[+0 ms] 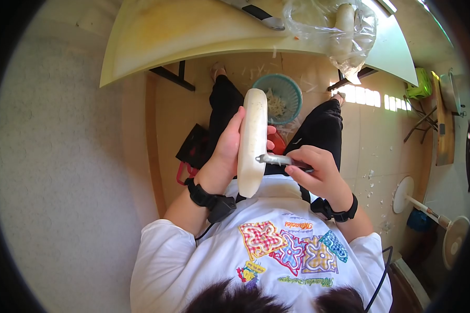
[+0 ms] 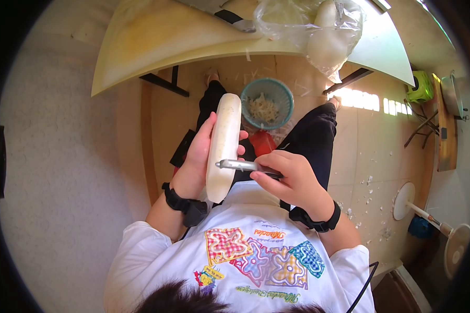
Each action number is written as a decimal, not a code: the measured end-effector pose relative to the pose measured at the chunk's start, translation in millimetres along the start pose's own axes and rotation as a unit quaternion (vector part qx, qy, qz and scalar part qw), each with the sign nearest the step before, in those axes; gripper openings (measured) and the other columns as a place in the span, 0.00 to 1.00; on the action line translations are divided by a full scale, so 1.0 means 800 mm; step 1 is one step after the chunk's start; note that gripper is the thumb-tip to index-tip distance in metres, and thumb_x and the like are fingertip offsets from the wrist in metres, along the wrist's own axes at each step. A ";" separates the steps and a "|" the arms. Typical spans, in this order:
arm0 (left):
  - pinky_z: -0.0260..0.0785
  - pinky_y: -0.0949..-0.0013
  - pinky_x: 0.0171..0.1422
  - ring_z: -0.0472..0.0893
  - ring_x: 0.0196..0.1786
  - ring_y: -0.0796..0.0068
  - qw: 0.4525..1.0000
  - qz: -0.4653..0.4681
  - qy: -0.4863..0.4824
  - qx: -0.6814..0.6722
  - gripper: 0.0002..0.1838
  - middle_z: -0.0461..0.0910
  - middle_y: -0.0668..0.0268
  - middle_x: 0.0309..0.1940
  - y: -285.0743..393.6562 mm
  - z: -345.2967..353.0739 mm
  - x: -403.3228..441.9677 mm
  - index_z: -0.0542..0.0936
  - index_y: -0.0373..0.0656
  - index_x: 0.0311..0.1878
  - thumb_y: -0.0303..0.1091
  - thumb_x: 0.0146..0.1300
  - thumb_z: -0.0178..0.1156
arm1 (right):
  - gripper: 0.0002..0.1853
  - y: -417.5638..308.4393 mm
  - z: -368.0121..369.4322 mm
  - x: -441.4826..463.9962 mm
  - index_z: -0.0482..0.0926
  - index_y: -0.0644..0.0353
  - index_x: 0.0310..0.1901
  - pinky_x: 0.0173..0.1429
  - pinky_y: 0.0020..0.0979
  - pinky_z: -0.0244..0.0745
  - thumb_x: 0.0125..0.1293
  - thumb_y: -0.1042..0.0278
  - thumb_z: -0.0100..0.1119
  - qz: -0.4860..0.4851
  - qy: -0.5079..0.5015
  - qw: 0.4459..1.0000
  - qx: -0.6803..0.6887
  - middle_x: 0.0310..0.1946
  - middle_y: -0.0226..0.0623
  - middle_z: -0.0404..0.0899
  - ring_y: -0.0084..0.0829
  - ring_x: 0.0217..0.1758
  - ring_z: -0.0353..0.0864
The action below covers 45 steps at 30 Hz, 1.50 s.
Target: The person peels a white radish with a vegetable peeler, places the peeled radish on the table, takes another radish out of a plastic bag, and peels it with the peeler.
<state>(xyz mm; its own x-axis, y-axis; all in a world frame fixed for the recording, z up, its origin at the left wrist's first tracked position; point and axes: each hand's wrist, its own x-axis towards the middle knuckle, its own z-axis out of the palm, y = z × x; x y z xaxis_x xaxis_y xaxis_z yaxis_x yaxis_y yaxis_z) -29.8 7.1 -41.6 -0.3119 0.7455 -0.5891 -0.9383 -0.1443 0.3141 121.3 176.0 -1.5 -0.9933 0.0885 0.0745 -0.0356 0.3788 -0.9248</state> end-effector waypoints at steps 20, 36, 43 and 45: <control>0.80 0.56 0.32 0.81 0.32 0.63 1.000 -0.009 0.003 0.010 0.34 0.78 0.60 0.40 -0.012 0.006 -0.005 0.71 0.40 0.56 0.64 0.75 0.37 | 0.12 -0.005 0.009 0.000 0.84 0.55 0.41 0.25 0.32 0.69 0.57 0.63 0.72 -0.129 -0.004 0.978 -0.162 0.21 0.31 0.73 0.32 0.21 0.74; 0.77 0.58 0.35 0.81 0.32 0.60 0.999 0.025 -0.031 -0.013 0.30 0.80 0.59 0.41 -0.015 0.009 -0.010 0.71 0.42 0.59 0.60 0.78 0.34 | 0.11 -0.004 0.011 0.002 0.83 0.59 0.40 0.27 0.34 0.72 0.56 0.68 0.72 -0.077 0.021 0.987 -0.143 0.25 0.35 0.78 0.35 0.24 0.78; 0.77 0.58 0.35 0.81 0.32 0.60 0.999 0.037 -0.036 -0.011 0.30 0.80 0.58 0.41 -0.013 0.006 -0.009 0.71 0.42 0.59 0.60 0.78 0.34 | 0.12 -0.002 0.015 0.003 0.83 0.60 0.40 0.28 0.34 0.73 0.56 0.68 0.72 -0.076 0.025 0.987 -0.142 0.25 0.36 0.79 0.36 0.25 0.79; 0.77 0.58 0.36 0.81 0.33 0.60 0.999 0.033 -0.037 -0.010 0.31 0.80 0.58 0.41 -0.013 0.004 -0.007 0.70 0.42 0.60 0.60 0.77 0.35 | 0.11 -0.001 0.016 0.003 0.83 0.59 0.40 0.28 0.34 0.73 0.57 0.68 0.72 -0.074 0.030 0.987 -0.140 0.25 0.36 0.78 0.36 0.24 0.79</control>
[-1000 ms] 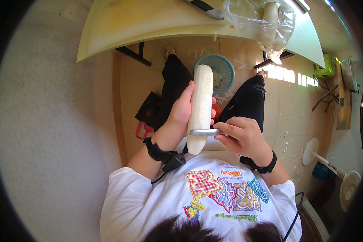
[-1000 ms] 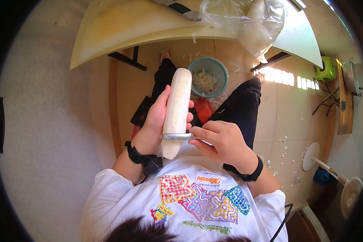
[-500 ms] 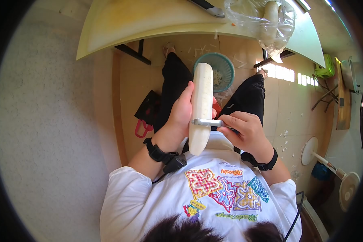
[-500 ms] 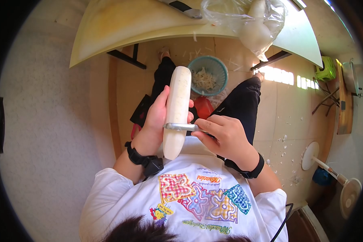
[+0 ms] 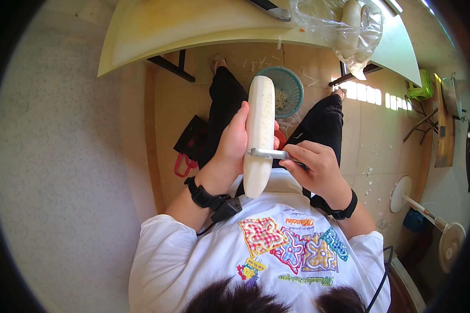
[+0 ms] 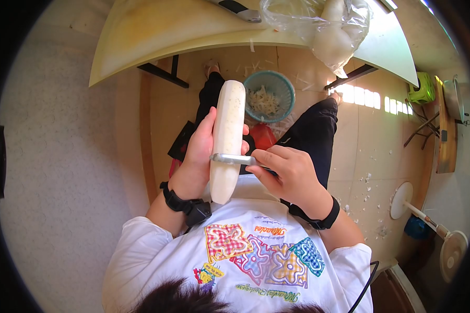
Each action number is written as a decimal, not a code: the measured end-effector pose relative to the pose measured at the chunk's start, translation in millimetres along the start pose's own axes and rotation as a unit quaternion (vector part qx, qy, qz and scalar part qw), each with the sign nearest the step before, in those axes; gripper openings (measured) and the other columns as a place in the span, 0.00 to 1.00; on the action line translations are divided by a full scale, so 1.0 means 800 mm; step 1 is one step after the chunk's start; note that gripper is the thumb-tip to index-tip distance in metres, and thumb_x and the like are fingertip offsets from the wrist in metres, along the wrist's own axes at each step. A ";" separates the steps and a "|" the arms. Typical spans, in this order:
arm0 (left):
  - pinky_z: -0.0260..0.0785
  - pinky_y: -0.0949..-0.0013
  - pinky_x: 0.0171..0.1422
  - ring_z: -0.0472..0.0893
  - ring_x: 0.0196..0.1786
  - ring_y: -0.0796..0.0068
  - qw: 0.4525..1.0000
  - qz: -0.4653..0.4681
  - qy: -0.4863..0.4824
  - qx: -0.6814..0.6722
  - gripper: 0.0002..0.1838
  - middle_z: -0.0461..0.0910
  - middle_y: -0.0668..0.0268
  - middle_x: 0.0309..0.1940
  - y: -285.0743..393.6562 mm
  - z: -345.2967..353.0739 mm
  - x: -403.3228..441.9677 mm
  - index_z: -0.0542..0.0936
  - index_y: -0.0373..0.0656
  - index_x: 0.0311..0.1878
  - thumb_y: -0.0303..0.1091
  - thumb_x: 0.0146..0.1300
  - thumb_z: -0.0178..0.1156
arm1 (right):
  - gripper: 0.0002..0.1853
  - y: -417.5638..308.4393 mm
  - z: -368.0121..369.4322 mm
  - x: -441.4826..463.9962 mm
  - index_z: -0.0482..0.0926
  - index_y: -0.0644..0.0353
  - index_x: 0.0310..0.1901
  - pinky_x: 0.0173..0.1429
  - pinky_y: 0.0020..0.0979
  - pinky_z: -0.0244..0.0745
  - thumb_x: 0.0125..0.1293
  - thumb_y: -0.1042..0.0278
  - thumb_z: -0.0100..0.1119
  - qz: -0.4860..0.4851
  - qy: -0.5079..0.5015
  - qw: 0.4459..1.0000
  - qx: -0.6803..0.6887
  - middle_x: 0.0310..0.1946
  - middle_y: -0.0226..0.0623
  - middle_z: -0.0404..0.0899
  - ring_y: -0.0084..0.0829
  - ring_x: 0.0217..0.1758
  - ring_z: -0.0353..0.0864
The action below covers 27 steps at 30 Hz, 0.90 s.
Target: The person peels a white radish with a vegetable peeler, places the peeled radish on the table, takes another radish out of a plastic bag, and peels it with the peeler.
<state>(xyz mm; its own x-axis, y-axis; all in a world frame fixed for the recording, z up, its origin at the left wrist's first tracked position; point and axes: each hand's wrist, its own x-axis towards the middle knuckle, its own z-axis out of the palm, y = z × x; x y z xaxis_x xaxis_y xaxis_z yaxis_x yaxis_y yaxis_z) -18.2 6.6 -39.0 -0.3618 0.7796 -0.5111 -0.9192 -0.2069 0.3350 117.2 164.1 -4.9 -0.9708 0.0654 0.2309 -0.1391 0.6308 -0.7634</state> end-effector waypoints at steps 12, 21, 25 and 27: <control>0.78 0.60 0.30 0.82 0.27 0.65 0.994 -0.090 0.031 0.055 0.38 0.79 0.58 0.29 -0.003 0.023 -0.011 0.76 0.37 0.47 0.67 0.74 0.34 | 0.10 0.013 -0.015 0.014 0.84 0.61 0.41 0.25 0.30 0.68 0.60 0.68 0.71 0.076 0.041 0.996 -0.017 0.22 0.36 0.76 0.31 0.21 0.74; 0.77 0.61 0.28 0.81 0.26 0.66 0.994 -0.099 0.032 0.036 0.36 0.78 0.61 0.31 0.000 0.031 -0.018 0.75 0.38 0.48 0.65 0.75 0.33 | 0.09 0.026 -0.012 0.017 0.84 0.62 0.41 0.25 0.30 0.67 0.61 0.68 0.70 0.076 0.075 0.994 -0.032 0.22 0.36 0.75 0.32 0.20 0.73; 0.76 0.61 0.27 0.81 0.26 0.65 0.995 -0.103 0.009 0.014 0.34 0.77 0.61 0.33 -0.003 0.033 -0.022 0.74 0.39 0.50 0.64 0.76 0.32 | 0.09 0.036 -0.021 0.020 0.84 0.63 0.40 0.26 0.31 0.67 0.61 0.69 0.69 0.080 0.092 0.992 -0.039 0.22 0.37 0.75 0.32 0.21 0.73; 0.76 0.61 0.27 0.81 0.26 0.64 0.994 -0.098 -0.034 0.018 0.33 0.77 0.61 0.34 -0.004 0.029 -0.022 0.73 0.40 0.51 0.62 0.77 0.31 | 0.09 0.034 -0.025 0.022 0.84 0.63 0.40 0.28 0.31 0.68 0.62 0.69 0.69 0.098 0.097 0.989 -0.044 0.23 0.38 0.76 0.33 0.23 0.74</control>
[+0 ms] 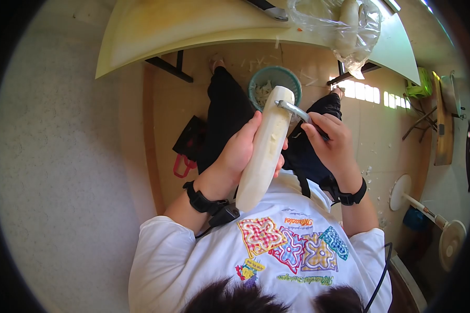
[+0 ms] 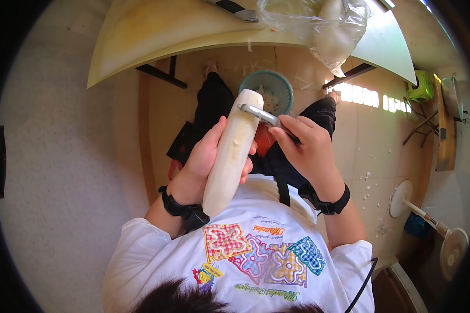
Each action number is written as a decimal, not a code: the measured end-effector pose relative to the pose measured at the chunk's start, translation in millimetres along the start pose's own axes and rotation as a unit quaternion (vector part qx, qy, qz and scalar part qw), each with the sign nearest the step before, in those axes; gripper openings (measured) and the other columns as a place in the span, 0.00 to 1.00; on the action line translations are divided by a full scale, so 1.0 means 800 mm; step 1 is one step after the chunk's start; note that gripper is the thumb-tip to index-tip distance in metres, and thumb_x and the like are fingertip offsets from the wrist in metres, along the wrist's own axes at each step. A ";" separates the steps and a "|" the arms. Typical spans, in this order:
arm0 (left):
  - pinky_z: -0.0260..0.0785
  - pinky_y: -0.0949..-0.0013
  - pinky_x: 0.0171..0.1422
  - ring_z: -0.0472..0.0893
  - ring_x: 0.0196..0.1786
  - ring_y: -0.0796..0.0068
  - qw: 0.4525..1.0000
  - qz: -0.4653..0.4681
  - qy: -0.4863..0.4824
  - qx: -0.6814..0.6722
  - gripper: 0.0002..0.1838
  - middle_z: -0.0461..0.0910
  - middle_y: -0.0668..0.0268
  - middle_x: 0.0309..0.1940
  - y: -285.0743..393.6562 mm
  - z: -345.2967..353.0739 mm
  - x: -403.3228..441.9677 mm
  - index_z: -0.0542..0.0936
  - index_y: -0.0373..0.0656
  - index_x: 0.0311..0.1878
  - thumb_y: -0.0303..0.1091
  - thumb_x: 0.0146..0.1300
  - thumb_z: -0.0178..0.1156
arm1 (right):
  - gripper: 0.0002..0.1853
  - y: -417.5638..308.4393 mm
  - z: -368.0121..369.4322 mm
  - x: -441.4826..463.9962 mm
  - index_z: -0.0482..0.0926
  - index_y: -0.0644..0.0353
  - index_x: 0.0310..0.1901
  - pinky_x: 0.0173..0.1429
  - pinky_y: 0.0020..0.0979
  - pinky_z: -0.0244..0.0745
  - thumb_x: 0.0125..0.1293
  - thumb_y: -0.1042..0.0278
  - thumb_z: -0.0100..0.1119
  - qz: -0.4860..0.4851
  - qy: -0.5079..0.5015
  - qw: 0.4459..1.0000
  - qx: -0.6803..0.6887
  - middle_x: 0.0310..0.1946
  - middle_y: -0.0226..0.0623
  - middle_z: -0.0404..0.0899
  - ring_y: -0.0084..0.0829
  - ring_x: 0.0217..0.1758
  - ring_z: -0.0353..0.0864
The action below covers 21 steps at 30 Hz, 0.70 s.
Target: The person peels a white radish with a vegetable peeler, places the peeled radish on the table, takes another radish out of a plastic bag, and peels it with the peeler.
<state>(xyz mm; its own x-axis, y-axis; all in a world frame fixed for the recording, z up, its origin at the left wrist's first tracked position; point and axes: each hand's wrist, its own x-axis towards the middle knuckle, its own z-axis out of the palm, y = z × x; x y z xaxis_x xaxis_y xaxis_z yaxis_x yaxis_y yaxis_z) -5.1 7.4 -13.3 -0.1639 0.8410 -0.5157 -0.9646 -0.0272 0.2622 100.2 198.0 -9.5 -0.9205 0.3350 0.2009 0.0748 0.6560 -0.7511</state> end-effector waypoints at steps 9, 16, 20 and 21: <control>0.76 0.61 0.27 0.81 0.25 0.63 0.999 -0.014 -0.014 0.030 0.33 0.78 0.59 0.36 0.000 -0.003 -0.005 0.72 0.43 0.58 0.63 0.77 0.33 | 0.10 0.014 -0.002 0.015 0.84 0.64 0.41 0.32 0.32 0.71 0.63 0.67 0.68 0.002 0.055 0.998 -0.038 0.25 0.42 0.78 0.36 0.25 0.76; 0.76 0.60 0.27 0.81 0.26 0.63 0.995 0.036 -0.078 0.056 0.33 0.78 0.59 0.38 0.012 0.012 -0.017 0.72 0.44 0.59 0.64 0.76 0.33 | 0.11 0.069 -0.003 0.003 0.84 0.65 0.40 0.32 0.24 0.65 0.70 0.63 0.62 0.265 0.001 0.944 0.199 0.23 0.26 0.75 0.19 0.26 0.72; 0.76 0.61 0.27 0.81 0.25 0.63 1.000 0.019 -0.003 0.005 0.35 0.79 0.59 0.35 0.018 0.006 -0.004 0.74 0.41 0.56 0.65 0.76 0.33 | 0.09 0.022 -0.017 -0.005 0.82 0.64 0.41 0.32 0.20 0.61 0.70 0.66 0.63 0.234 0.007 0.945 0.229 0.22 0.20 0.70 0.12 0.28 0.67; 0.76 0.61 0.27 0.81 0.25 0.64 0.999 0.023 0.011 0.029 0.36 0.79 0.59 0.33 0.018 0.002 -0.002 0.75 0.40 0.53 0.66 0.75 0.33 | 0.09 0.008 -0.021 -0.007 0.82 0.64 0.42 0.32 0.19 0.60 0.67 0.67 0.67 0.203 -0.011 0.947 0.248 0.22 0.20 0.69 0.12 0.27 0.65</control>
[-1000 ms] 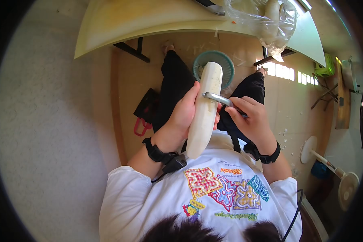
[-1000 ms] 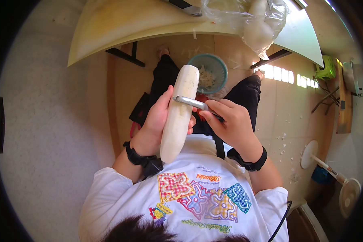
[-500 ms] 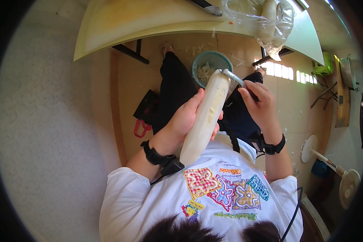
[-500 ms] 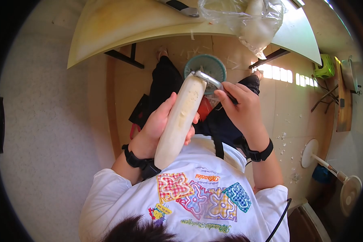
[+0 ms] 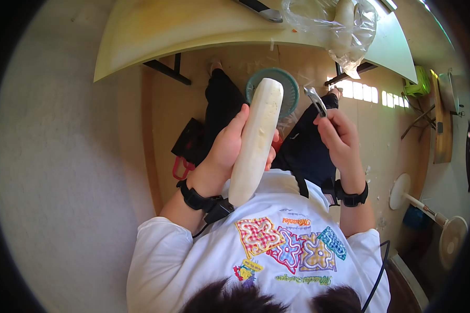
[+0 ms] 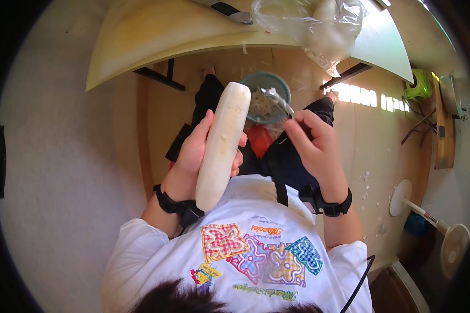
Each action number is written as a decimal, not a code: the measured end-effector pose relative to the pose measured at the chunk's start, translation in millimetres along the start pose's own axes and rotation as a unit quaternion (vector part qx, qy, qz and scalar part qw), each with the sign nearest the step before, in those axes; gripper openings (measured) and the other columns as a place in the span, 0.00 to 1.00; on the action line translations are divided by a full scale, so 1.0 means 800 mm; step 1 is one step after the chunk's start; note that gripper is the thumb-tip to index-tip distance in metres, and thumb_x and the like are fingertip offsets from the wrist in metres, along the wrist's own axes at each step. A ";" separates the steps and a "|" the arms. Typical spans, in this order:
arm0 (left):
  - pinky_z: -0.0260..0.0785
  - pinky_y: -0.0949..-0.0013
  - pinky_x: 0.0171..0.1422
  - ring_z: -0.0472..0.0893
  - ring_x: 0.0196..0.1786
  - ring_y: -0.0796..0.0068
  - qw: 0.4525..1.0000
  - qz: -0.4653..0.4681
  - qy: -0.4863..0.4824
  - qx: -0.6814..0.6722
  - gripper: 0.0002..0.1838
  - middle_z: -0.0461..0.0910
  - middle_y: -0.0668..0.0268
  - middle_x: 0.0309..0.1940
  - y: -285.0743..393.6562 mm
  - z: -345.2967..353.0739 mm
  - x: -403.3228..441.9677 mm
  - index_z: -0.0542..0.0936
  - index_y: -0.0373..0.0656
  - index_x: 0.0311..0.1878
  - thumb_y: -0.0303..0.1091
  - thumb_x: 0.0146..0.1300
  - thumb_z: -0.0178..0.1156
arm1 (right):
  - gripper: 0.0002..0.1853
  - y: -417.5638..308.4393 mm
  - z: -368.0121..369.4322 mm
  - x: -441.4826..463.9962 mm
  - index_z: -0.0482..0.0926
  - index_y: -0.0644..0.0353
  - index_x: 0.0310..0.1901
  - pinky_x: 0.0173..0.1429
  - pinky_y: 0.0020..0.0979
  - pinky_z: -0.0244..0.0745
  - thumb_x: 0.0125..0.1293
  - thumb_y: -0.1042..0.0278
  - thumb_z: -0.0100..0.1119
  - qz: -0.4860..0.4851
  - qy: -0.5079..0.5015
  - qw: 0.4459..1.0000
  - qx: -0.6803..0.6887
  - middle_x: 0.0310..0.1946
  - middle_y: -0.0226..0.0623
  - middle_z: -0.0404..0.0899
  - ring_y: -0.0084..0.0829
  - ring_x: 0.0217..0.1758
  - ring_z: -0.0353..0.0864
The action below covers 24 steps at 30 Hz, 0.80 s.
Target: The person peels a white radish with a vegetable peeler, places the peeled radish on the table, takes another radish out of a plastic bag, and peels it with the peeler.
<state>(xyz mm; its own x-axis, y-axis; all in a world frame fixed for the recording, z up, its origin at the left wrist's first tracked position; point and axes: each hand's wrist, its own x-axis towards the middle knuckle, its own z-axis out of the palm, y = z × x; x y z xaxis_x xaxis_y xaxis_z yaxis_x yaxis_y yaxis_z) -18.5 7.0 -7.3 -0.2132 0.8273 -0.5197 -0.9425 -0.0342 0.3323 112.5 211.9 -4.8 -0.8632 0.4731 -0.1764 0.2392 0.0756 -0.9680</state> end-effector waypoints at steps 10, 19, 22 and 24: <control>0.76 0.63 0.27 0.81 0.24 0.66 0.999 0.013 0.029 0.030 0.35 0.80 0.60 0.30 -0.009 0.007 0.005 0.76 0.42 0.51 0.65 0.76 0.31 | 0.23 -0.035 0.053 -0.005 0.82 0.65 0.53 0.28 0.19 0.64 0.54 0.73 0.76 -0.080 -0.168 0.982 -0.024 0.26 0.25 0.77 0.13 0.24 0.69; 0.77 0.63 0.29 0.82 0.25 0.65 0.999 0.006 -0.040 0.028 0.37 0.80 0.59 0.30 -0.020 -0.007 0.009 0.76 0.43 0.51 0.68 0.74 0.32 | 0.06 -0.020 0.057 -0.004 0.82 0.72 0.44 0.31 0.25 0.77 0.66 0.83 0.61 -0.035 -0.165 0.972 0.164 0.28 0.35 0.82 0.25 0.28 0.84; 0.77 0.62 0.29 0.82 0.26 0.65 0.999 0.001 -0.024 0.037 0.37 0.81 0.61 0.32 -0.013 0.003 0.002 0.76 0.42 0.51 0.68 0.74 0.32 | 0.03 -0.026 0.047 -0.002 0.83 0.67 0.38 0.33 0.18 0.66 0.65 0.77 0.65 -0.038 -0.082 0.990 0.108 0.27 0.25 0.80 0.13 0.29 0.73; 0.76 0.62 0.27 0.81 0.24 0.66 0.999 0.017 0.030 0.033 0.35 0.79 0.60 0.30 -0.007 0.011 -0.002 0.75 0.41 0.51 0.65 0.76 0.32 | 0.03 -0.024 0.031 0.004 0.83 0.67 0.37 0.34 0.18 0.67 0.66 0.76 0.65 -0.020 -0.034 0.998 0.049 0.28 0.24 0.81 0.12 0.30 0.74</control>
<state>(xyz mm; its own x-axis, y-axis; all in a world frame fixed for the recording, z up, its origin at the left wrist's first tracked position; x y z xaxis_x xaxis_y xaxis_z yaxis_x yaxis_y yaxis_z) -10.8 10.8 -1.1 -0.2624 0.7906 -0.5532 -0.9155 -0.0228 0.4017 94.4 190.2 8.9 -0.9004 0.4100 -0.1456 0.1624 0.0063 -0.9867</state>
